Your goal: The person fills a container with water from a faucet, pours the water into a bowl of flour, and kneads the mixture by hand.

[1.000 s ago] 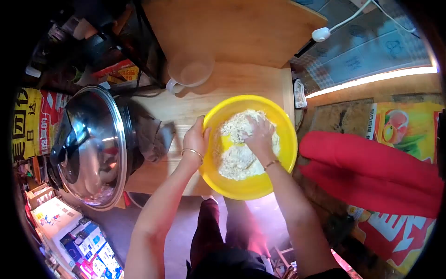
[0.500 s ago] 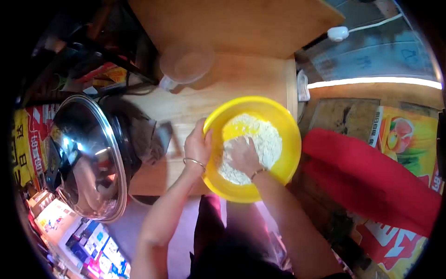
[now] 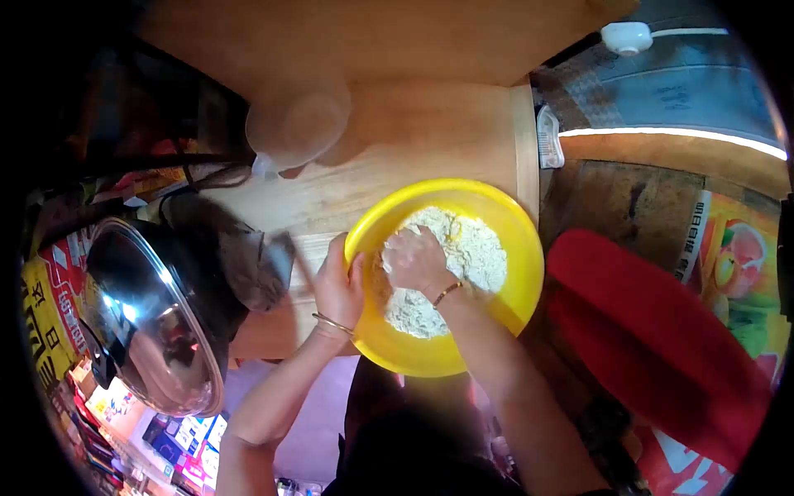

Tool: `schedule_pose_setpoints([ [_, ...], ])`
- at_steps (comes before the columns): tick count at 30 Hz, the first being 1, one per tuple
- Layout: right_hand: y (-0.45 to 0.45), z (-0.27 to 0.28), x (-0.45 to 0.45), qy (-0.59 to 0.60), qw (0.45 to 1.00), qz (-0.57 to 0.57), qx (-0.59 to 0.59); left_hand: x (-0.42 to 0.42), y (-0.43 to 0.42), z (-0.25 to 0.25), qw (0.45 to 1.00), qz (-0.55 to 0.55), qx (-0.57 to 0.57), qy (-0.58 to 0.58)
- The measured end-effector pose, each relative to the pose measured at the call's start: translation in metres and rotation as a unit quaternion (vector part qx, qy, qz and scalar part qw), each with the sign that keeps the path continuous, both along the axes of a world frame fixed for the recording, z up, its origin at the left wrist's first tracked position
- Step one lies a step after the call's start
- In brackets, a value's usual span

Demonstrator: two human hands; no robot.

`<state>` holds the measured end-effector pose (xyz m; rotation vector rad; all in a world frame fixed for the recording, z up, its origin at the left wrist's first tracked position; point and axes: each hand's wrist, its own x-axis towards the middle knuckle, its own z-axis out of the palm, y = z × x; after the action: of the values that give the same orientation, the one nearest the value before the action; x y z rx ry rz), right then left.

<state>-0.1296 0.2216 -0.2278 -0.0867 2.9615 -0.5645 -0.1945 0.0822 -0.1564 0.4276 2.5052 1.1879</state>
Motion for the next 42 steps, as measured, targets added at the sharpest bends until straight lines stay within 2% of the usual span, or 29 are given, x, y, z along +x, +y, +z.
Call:
schedule_pose_setpoints([
  [2,-0.002,-0.005,-0.006,0.054,0.997,-0.050,-0.018,-0.001,0.000,-0.001,1.000,0.000,-0.013,0.014],
  [4,-0.002,-0.005,-0.016,0.176,0.980,-0.093,-0.018,-0.001,-0.001,0.001,0.999,-0.014,-0.025,0.033],
  [6,-0.001,-0.007,-0.021,0.171,0.975,-0.127,-0.055,-0.004,0.000,-0.004,0.999,-0.018,-0.013,0.044],
  [8,-0.003,0.000,-0.024,0.152,0.978,-0.146,-0.004,-0.002,0.000,-0.001,0.996,-0.013,-0.034,0.077],
  [9,-0.001,0.007,-0.027,0.081,0.988,-0.135,0.006,-0.005,0.000,0.001,0.997,-0.016,-0.046,0.058],
  [12,0.016,0.039,-0.016,0.067,0.992,-0.077,-0.068,-0.014,0.007,-0.006,0.996,-0.012,-0.072,0.056],
  [13,0.014,0.062,0.000,0.076,0.993,-0.073,-0.057,-0.009,0.001,-0.003,0.994,-0.002,-0.090,0.066],
  [15,0.018,0.096,0.034,-0.031,0.999,0.026,-0.021,-0.017,0.003,0.001,0.996,0.009,-0.077,0.046],
  [16,0.021,0.080,0.069,-0.020,0.998,0.064,0.008,-0.014,0.001,0.000,0.997,0.010,-0.079,0.019],
  [18,0.018,0.068,0.087,-0.009,0.994,0.103,0.031,-0.014,0.000,-0.001,0.997,0.022,-0.065,0.036],
  [20,0.021,0.059,0.087,-0.085,0.991,0.102,-0.003,-0.011,0.000,0.000,0.998,0.030,-0.055,0.008],
  [21,0.018,0.053,0.081,-0.031,0.994,0.090,0.046,-0.010,0.002,-0.001,0.998,0.028,-0.057,0.004],
  [22,0.017,0.044,0.069,-0.034,0.994,0.091,0.044,-0.012,0.003,-0.002,0.999,0.021,-0.042,0.007],
  [24,0.004,0.032,0.060,-0.111,0.990,-0.034,0.080,-0.003,-0.005,0.001,0.999,0.011,-0.044,-0.004],
  [26,0.001,0.022,0.049,-0.122,0.987,-0.070,0.074,-0.006,-0.001,0.000,0.999,0.014,-0.028,-0.006],
  [28,-0.001,0.014,0.046,-0.034,0.993,-0.090,0.072,-0.004,-0.004,-0.002,1.000,0.009,-0.024,0.004],
  [30,-0.002,0.013,0.036,-0.058,0.989,-0.122,0.054,-0.004,-0.003,-0.003,1.000,0.007,-0.022,0.014],
  [33,0.003,0.009,0.024,-0.013,0.995,-0.084,0.048,-0.006,-0.002,-0.001,0.999,0.012,-0.038,0.002],
  [35,0.005,0.006,0.018,0.088,0.993,-0.055,0.054,-0.006,-0.002,0.001,0.999,0.003,-0.033,0.002],
  [38,0.009,0.001,0.008,0.088,0.995,-0.045,0.005,-0.006,-0.001,0.002,0.999,-0.003,-0.032,0.010],
  [39,0.008,-0.003,0.003,0.125,0.990,-0.060,-0.014,-0.005,-0.002,0.004,0.999,-0.002,-0.037,0.005],
  [42,0.010,-0.008,-0.010,0.165,0.985,-0.036,0.016,-0.007,-0.001,0.005,0.999,-0.003,-0.033,-0.008],
])
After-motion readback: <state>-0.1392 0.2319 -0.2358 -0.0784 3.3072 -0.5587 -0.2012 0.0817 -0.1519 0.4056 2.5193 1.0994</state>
